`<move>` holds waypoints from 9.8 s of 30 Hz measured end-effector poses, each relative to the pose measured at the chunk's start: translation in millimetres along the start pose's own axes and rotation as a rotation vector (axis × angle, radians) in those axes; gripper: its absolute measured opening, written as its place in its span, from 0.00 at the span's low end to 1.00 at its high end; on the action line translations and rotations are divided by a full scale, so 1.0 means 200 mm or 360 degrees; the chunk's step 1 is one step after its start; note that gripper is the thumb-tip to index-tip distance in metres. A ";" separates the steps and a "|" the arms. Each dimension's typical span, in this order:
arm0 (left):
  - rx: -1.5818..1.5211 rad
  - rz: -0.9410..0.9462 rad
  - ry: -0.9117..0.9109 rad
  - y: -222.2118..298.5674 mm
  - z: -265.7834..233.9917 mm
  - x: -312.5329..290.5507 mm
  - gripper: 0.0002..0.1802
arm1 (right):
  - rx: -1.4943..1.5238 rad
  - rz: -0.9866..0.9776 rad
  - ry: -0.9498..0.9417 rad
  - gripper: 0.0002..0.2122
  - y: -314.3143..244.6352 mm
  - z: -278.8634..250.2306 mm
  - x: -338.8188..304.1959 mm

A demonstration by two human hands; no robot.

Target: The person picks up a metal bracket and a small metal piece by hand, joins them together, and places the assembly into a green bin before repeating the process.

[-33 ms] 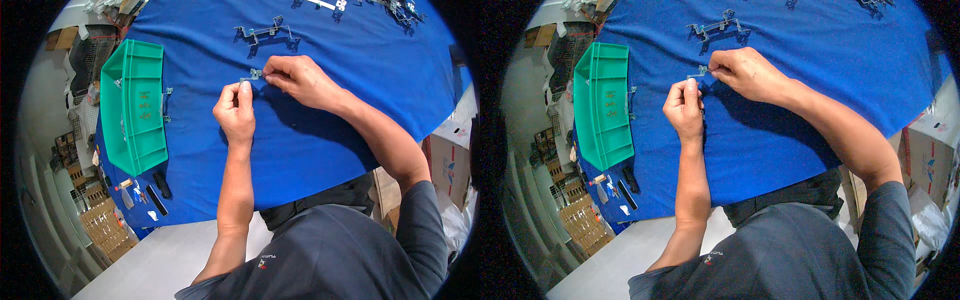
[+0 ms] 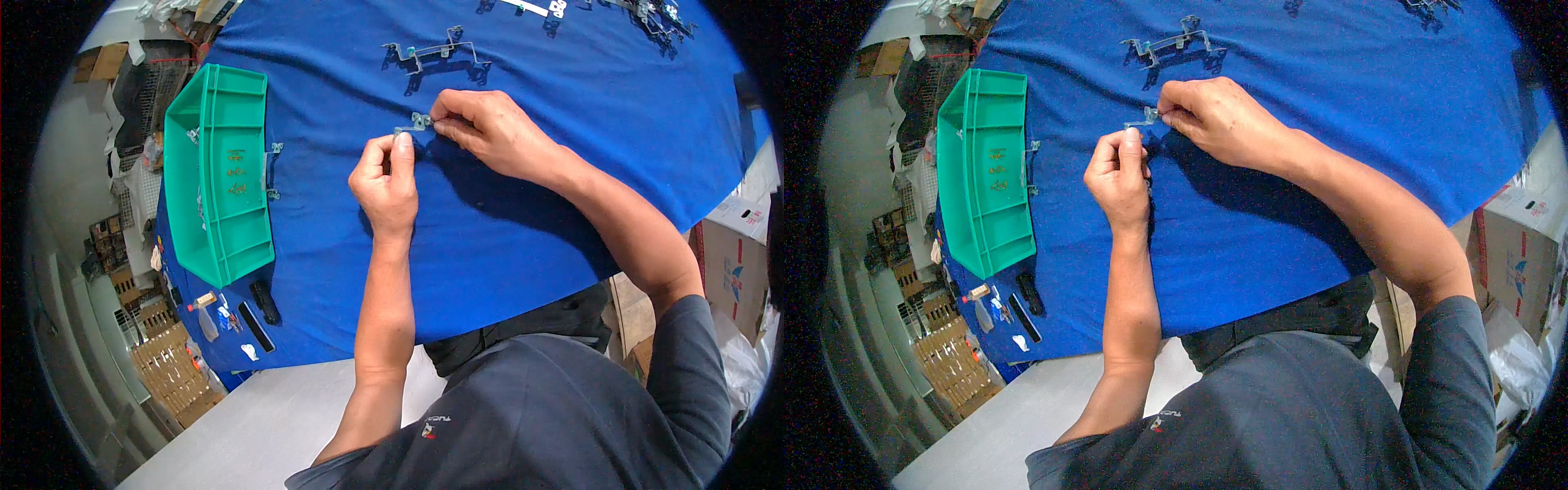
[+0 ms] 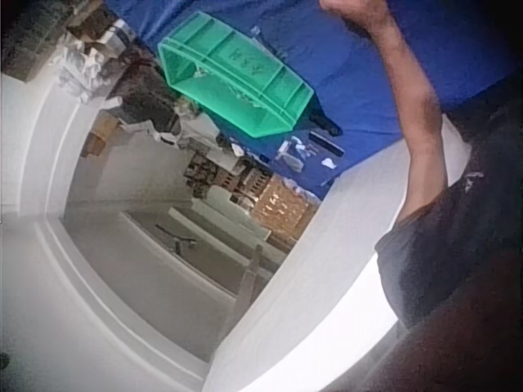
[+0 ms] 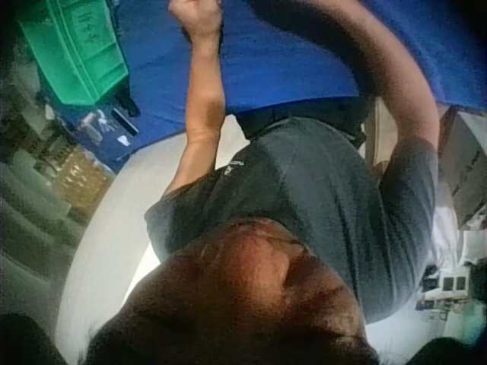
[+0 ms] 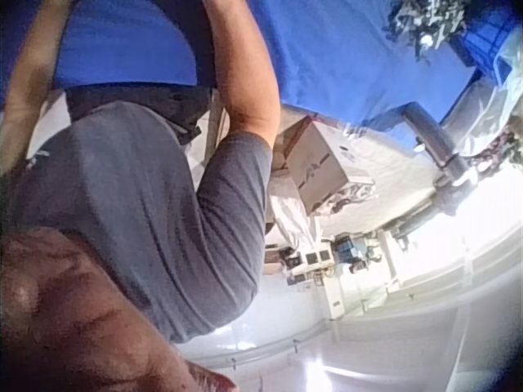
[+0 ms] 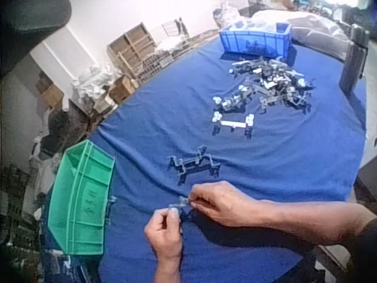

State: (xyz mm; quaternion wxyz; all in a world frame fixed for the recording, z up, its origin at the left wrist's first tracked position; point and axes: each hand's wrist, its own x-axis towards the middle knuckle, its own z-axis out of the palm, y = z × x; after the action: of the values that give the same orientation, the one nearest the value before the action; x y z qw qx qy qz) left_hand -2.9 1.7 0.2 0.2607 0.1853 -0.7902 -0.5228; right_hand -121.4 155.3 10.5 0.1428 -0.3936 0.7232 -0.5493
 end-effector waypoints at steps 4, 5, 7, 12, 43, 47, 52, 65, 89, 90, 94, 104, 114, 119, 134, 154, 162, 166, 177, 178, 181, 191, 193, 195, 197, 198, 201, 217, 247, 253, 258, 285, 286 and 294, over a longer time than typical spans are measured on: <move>0.0052 0.0015 -0.0002 -0.01 0.00 0.00 0.10 | -0.0058 -0.0091 0.0093 0.07 0.01 0.02 0.00; 0.0053 0.0016 -0.0001 -0.01 0.00 0.00 0.10 | -0.0058 -0.0092 0.0092 0.07 0.00 0.02 0.00; 0.0177 0.0056 -0.0036 0.00 0.00 0.00 0.10 | 0.0088 -0.0081 0.0121 0.06 -0.02 0.02 0.00; 0.0284 0.0235 -0.0093 0.00 0.01 0.00 0.09 | -0.0075 -0.0342 0.0175 0.06 0.02 0.01 0.00; 0.0100 -0.0026 0.0002 -0.01 0.00 0.00 0.10 | -0.0072 -0.0116 0.0068 0.07 0.01 0.02 0.00; 0.0230 0.0143 -0.0021 0.00 0.02 0.00 0.10 | 0.0020 -0.0180 0.0114 0.06 0.04 0.02 0.00; 0.0369 0.0441 -0.0086 0.01 0.02 0.01 0.09 | -0.0110 -0.0424 0.0311 0.06 0.01 0.01 0.00; -0.0074 -0.0006 0.0010 -0.01 0.00 0.00 0.10 | 0.0224 0.0278 -0.0149 0.10 -0.01 -0.01 0.00; 0.0271 0.0052 -0.0067 0.00 0.02 0.00 0.10 | -0.0018 -0.0186 0.0100 0.05 0.02 -0.01 -0.01; 0.0240 0.0062 -0.0051 0.01 0.02 0.01 0.10 | -0.0084 -0.0297 0.0127 0.04 0.06 0.01 0.00; 0.0380 0.0364 -0.0090 0.05 0.02 0.01 0.07 | -0.0103 -0.0396 0.0221 0.04 -0.02 0.00 0.00; 0.0226 0.0460 0.0066 0.03 0.00 0.01 0.10 | -0.0226 -0.0581 0.0183 0.06 -0.01 0.00 0.00; -0.0924 -0.0151 -0.0265 -0.03 -0.07 0.01 0.22 | 0.0011 -0.0042 0.0089 0.05 0.01 -0.02 0.02; -0.1141 -0.0093 -0.0555 0.06 -0.03 0.01 0.31 | 0.0759 0.0540 0.0137 0.07 0.04 -0.07 0.05; -0.1382 -0.0327 -0.0446 0.03 -0.12 0.06 0.26 | 0.0863 0.0546 -0.0155 0.08 0.01 -0.09 0.05; -0.0791 -0.0275 0.0254 0.03 -0.08 0.04 0.15 | 0.0176 0.0034 -0.0597 0.07 -0.05 0.02 -0.02; -0.0370 -0.0285 0.0022 0.04 0.02 -0.01 0.11 | 0.0395 0.0164 -0.0140 0.08 -0.01 -0.02 -0.01; -0.0375 -0.0350 0.0029 0.04 0.02 -0.01 0.12 | 0.0382 0.0283 -0.0166 0.08 -0.05 -0.02 -0.02; -0.0377 -0.0338 0.0007 0.04 0.00 -0.01 0.12 | 0.0273 0.0297 -0.0166 0.09 -0.06 -0.03 0.00; -0.0360 -0.0348 -0.0008 0.04 0.00 -0.01 0.12 | 0.0274 0.0298 -0.0165 0.09 -0.06 -0.02 0.00; -0.0342 -0.0290 -0.0029 0.04 0.00 -0.01 0.13 | 0.0273 0.0304 -0.0159 0.09 -0.06 -0.02 -0.01; -0.0345 -0.0136 -0.0089 0.06 -0.01 -0.01 0.14 | 0.0014 0.0147 -0.0120 0.07 -0.05 -0.03 -0.01; -0.0388 -0.0127 -0.0097 0.05 -0.01 0.00 0.13 | 0.0009 0.0132 -0.0123 0.07 -0.05 -0.02 -0.01; -0.0438 -0.0220 -0.0075 0.05 -0.01 -0.01 0.13 | 0.0043 0.0147 -0.0126 0.06 -0.03 -0.02 -0.01; -0.0487 -0.0314 -0.0051 0.04 -0.01 -0.01 0.12 | 0.0046 0.0154 -0.0124 0.06 -0.04 -0.01 0.00; -0.0473 -0.0310 -0.0062 0.03 -0.01 0.00 0.11 | 0.0047 0.0163 -0.0117 0.06 -0.04 -0.01 0.00; -0.0378 -0.0181 -0.0054 0.03 0.00 0.00 0.10 | 0.0056 0.0151 -0.0129 0.06 -0.01 -0.01 -0.01; 0.0066 0.0310 -0.0139 0.07 0.02 -0.02 0.10 | 0.0592 0.0496 -0.0216 0.08 -0.03 -0.05 0.02; -0.0063 0.0278 0.0012 0.07 -0.03 0.02 0.09 | 0.0333 0.0456 -0.0277 0.06 -0.07 -0.05 0.01; -0.0001 0.0331 -0.0062 0.04 -0.04 0.03 0.09 | 0.0200 0.0529 -0.0312 0.06 -0.05 -0.05 0.00; 0.0032 0.0389 -0.0118 0.04 -0.02 0.03 0.09 | 0.0685 0.0424 -0.0215 0.09 -0.01 -0.04 0.01; -0.0006 0.0346 0.0020 0.05 -0.03 0.03 0.09 | 0.0258 0.0511 -0.0300 0.07 -0.07 -0.06 0.02; -0.0038 0.0330 0.0019 0.04 -0.03 0.03 0.09 | 0.0248 0.0532 -0.0304 0.06 -0.08 -0.06 0.02; -0.0028 0.0348 -0.0103 0.04 -0.03 0.03 0.09 | 0.0418 0.0519 -0.0262 0.08 -0.04 -0.05 0.01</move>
State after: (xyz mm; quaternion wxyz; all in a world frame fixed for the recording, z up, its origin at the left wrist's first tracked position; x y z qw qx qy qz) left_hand -4.5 -1.9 11.4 0.2924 0.0787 -0.8089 -0.5039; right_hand -126.3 161.0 21.1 0.3383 -0.2928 0.6854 -0.5744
